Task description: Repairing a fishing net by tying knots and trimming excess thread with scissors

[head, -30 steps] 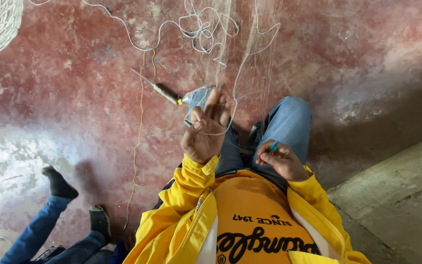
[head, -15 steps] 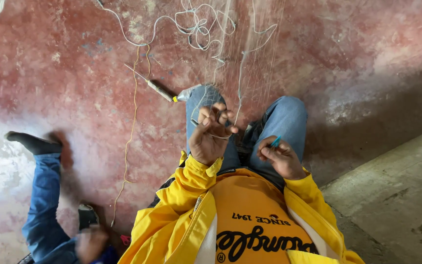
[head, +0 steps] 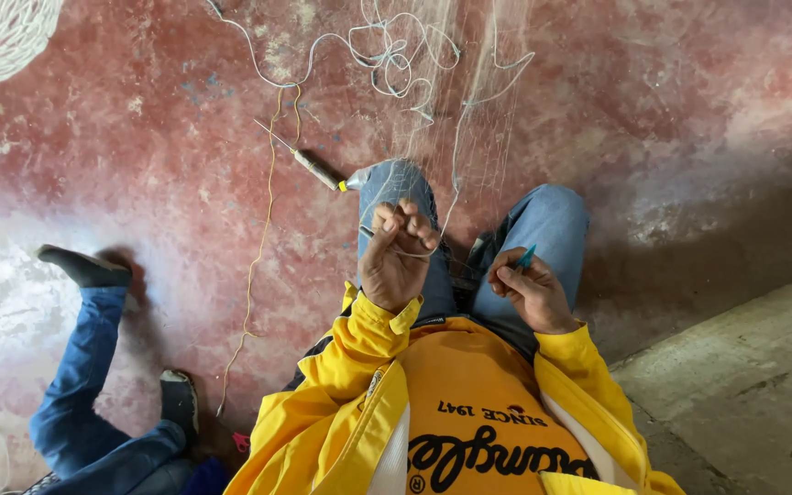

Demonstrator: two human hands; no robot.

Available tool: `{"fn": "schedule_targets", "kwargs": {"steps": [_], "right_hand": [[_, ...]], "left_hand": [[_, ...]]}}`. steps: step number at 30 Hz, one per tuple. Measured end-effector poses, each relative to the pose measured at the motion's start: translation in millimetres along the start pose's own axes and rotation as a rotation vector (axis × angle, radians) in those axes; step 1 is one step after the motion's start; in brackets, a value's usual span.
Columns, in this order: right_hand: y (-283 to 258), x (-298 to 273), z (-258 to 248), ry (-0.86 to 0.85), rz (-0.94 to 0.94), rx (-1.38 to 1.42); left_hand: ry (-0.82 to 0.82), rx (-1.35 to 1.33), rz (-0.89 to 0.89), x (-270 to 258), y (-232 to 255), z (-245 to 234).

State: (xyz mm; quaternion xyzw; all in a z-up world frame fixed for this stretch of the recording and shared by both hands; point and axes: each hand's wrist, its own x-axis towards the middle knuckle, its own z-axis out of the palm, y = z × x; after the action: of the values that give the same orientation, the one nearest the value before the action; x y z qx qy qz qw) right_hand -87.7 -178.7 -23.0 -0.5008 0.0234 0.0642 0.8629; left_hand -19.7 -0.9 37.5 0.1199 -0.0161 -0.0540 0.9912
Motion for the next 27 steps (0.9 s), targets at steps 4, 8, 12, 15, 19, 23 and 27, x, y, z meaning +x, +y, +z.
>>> {"fn": "schedule_targets", "kwargs": {"steps": [4, 8, 12, 15, 19, 23, 27], "right_hand": [[-35.0, 9.7, 18.1, 0.044, -0.040, -0.058], [-74.2, 18.2, 22.6, 0.165, -0.058, -0.164], [-108.7, 26.0, 27.5, 0.080, -0.204, -0.409], [-131.4, 31.4, 56.3, 0.005, -0.314, -0.661], [-128.4, 35.4, 78.0, -0.049, -0.358, -0.693], [-130.9, 37.5, 96.8, -0.082, -0.400, -0.765], [-133.6, 36.8, 100.1, -0.066, -0.464, -0.793]], "left_hand": [[-0.022, 0.056, 0.024, -0.6, -4.9, -1.1], [-0.037, 0.147, 0.060, -3.5, -7.6, 3.5], [-0.064, 0.163, 0.108, -1.5, -7.5, 11.0], [-0.084, 0.154, 0.124, 5.2, -7.4, 8.0], [-0.076, 0.208, 0.131, 3.2, -6.9, 19.1], [-0.091, 0.209, 0.045, 1.8, -11.6, 14.5], [-0.114, 0.277, -0.052, 5.2, -14.4, 17.6]]}}
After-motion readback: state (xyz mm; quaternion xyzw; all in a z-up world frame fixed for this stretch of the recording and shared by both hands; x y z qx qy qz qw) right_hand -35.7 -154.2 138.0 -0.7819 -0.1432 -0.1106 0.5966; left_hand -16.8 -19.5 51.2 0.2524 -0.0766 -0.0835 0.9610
